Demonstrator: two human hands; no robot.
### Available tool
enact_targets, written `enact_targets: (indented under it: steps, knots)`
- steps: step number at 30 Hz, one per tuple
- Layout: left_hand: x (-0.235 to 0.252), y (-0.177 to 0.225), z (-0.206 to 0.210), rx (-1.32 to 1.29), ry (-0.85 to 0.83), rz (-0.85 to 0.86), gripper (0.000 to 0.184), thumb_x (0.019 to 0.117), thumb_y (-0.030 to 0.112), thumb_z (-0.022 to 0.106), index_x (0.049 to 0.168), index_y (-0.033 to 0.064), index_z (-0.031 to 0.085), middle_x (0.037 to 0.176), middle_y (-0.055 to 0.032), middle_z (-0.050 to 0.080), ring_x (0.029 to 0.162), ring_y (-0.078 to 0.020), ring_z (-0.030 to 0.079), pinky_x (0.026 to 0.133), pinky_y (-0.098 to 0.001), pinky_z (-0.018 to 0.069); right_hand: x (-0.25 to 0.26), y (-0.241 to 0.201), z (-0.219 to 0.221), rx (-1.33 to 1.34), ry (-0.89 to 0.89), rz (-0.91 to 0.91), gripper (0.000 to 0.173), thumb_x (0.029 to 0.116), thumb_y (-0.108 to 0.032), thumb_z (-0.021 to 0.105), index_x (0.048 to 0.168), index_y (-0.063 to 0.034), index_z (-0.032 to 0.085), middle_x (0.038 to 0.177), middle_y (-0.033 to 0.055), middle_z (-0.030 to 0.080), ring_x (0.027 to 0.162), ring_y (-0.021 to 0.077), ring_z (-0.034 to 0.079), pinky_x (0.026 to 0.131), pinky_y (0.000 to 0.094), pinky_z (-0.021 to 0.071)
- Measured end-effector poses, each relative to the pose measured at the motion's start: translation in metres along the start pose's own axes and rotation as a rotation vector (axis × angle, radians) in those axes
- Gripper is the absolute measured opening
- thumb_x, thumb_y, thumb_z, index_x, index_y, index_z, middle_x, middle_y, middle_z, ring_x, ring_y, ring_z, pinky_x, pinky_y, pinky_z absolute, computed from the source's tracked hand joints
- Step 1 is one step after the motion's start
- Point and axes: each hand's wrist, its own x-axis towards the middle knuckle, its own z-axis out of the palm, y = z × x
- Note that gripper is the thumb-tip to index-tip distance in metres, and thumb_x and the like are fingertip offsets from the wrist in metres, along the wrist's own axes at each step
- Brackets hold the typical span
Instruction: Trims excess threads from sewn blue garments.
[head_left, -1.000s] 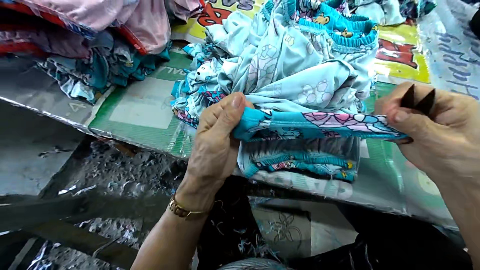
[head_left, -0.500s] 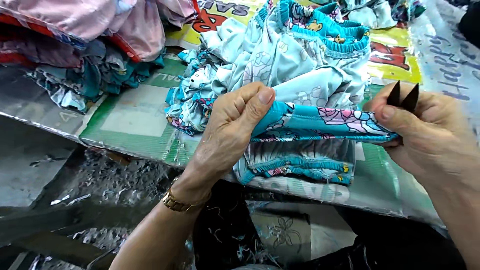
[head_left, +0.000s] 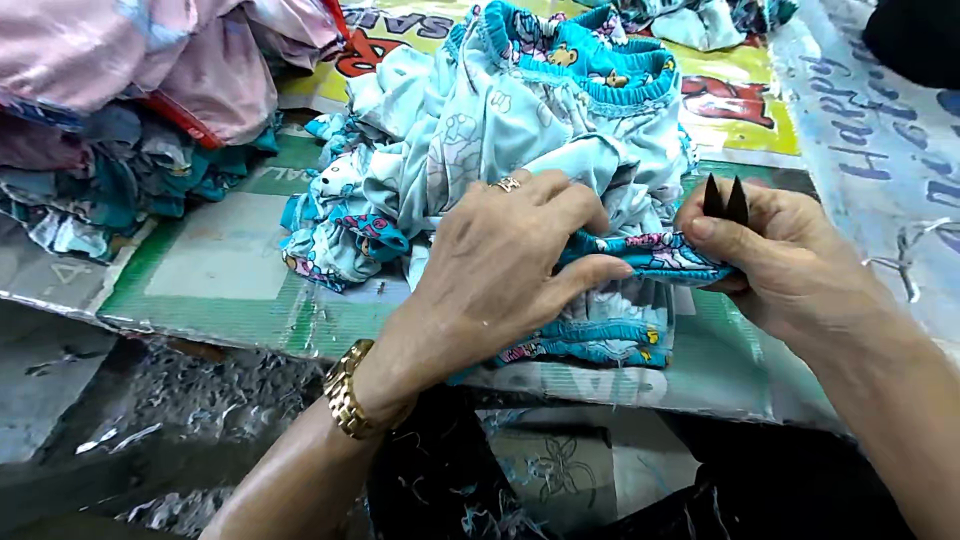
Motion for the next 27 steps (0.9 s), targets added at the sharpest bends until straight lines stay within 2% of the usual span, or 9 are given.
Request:
enact_targets:
  steps: [3, 5, 7, 10, 17, 19, 22, 25, 27]
  knots:
    - [0.003, -0.001, 0.003, -0.084, -0.025, 0.036, 0.023, 0.0979, 0.033, 0.064, 0.102, 0.0152, 0.077, 0.094, 0.0, 0.066, 0.09, -0.0172, 0.06, 0.076, -0.0401, 0.043, -0.001, 0.0, -0.001, -0.002, -0.005, -0.01, 0.009, 0.1025, -0.015, 0.058, 0.096, -0.0152, 0.065, 0.073, -0.0057, 0.059, 0.053, -0.002, 0.051, 0.046, 0.0107, 0.0435]
    - [0.004, 0.0, 0.001, -0.341, -0.02, -0.01, 0.013, 0.0968, 0.019, 0.065, 0.097, 0.0113, 0.076, 0.098, 0.0009, 0.067, 0.092, -0.0094, 0.062, 0.078, -0.0275, 0.0494, -0.002, -0.001, -0.002, 0.007, -0.012, -0.022, 0.008, 0.1021, -0.016, 0.059, 0.097, -0.0148, 0.066, 0.074, -0.0053, 0.059, 0.055, -0.0015, 0.052, 0.046, 0.011, 0.0443]
    - [0.003, 0.004, -0.003, -0.741, -0.016, -0.134, 0.007, 0.0937, 0.005, 0.062, 0.091, 0.0052, 0.069, 0.095, -0.002, 0.069, 0.083, -0.007, 0.064, 0.068, -0.019, 0.0536, -0.003, -0.001, 0.0, -0.033, -0.032, -0.051, 0.007, 0.1015, -0.017, 0.061, 0.096, -0.0158, 0.066, 0.074, -0.0064, 0.059, 0.056, -0.0016, 0.052, 0.048, 0.011, 0.0443]
    - [-0.001, 0.007, -0.005, -1.054, 0.0, -0.329, 0.007, 0.0934, -0.004, 0.061, 0.092, 0.0034, 0.063, 0.084, -0.0053, 0.066, 0.069, -0.0086, 0.063, 0.058, -0.0184, 0.0525, -0.004, -0.004, 0.009, -0.181, -0.053, -0.118, 0.007, 0.0998, -0.017, 0.061, 0.094, -0.0167, 0.066, 0.076, -0.0079, 0.058, 0.06, -0.0012, 0.053, 0.052, 0.0115, 0.0453]
    - [-0.003, 0.014, -0.007, -1.069, 0.027, -0.415, 0.013, 0.0956, -0.005, 0.06, 0.104, 0.005, 0.059, 0.079, -0.006, 0.069, 0.06, -0.0057, 0.063, 0.05, -0.0155, 0.0497, -0.008, -0.018, 0.025, -0.584, 0.185, -0.364, 0.022, 0.1021, -0.023, 0.062, 0.115, -0.0063, 0.067, 0.1, -0.0044, 0.059, 0.071, -0.0054, 0.052, 0.059, 0.0078, 0.0441]
    - [-0.003, 0.016, -0.007, -1.058, 0.034, -0.412, 0.014, 0.0957, -0.004, 0.059, 0.106, 0.005, 0.06, 0.079, -0.0058, 0.069, 0.06, -0.006, 0.062, 0.049, -0.0157, 0.049, -0.008, -0.022, 0.032, -0.588, 0.144, -0.452, 0.027, 0.0957, -0.027, 0.072, 0.113, -0.0067, 0.068, 0.098, -0.0055, 0.059, 0.074, -0.0063, 0.052, 0.062, 0.0073, 0.0447]
    - [-0.003, 0.016, -0.006, -1.079, 0.037, -0.409, 0.014, 0.0979, -0.003, 0.059, 0.109, 0.0036, 0.062, 0.078, -0.0057, 0.071, 0.061, -0.0053, 0.064, 0.052, -0.0156, 0.0503, -0.004, -0.02, 0.044, -0.647, 0.102, -0.541, 0.019, 0.0896, -0.015, 0.077, 0.103, -0.0032, 0.071, 0.097, -0.0001, 0.063, 0.082, -0.0026, 0.059, 0.07, 0.0087, 0.0504]
    - [-0.004, 0.015, -0.005, -1.11, 0.036, -0.452, 0.015, 0.0989, -0.001, 0.057, 0.111, 0.0031, 0.065, 0.074, -0.0052, 0.069, 0.059, -0.0045, 0.061, 0.051, -0.0152, 0.0481, 0.001, -0.018, 0.047, -0.792, 0.126, -0.649, 0.008, 0.0924, -0.009, 0.07, 0.091, -0.0013, 0.069, 0.085, 0.0028, 0.063, 0.074, 0.0001, 0.057, 0.064, 0.0107, 0.0462]
    - [-0.006, 0.016, -0.005, -1.122, 0.042, -0.464, 0.015, 0.0994, 0.0, 0.058, 0.111, 0.002, 0.066, 0.074, -0.0062, 0.069, 0.059, -0.0054, 0.061, 0.052, -0.0161, 0.0488, 0.0, -0.018, 0.047, -0.97, 0.156, -0.737, 0.009, 0.0946, -0.009, 0.066, 0.089, -0.0025, 0.068, 0.08, 0.0059, 0.062, 0.066, 0.0081, 0.056, 0.054, 0.0194, 0.0421]
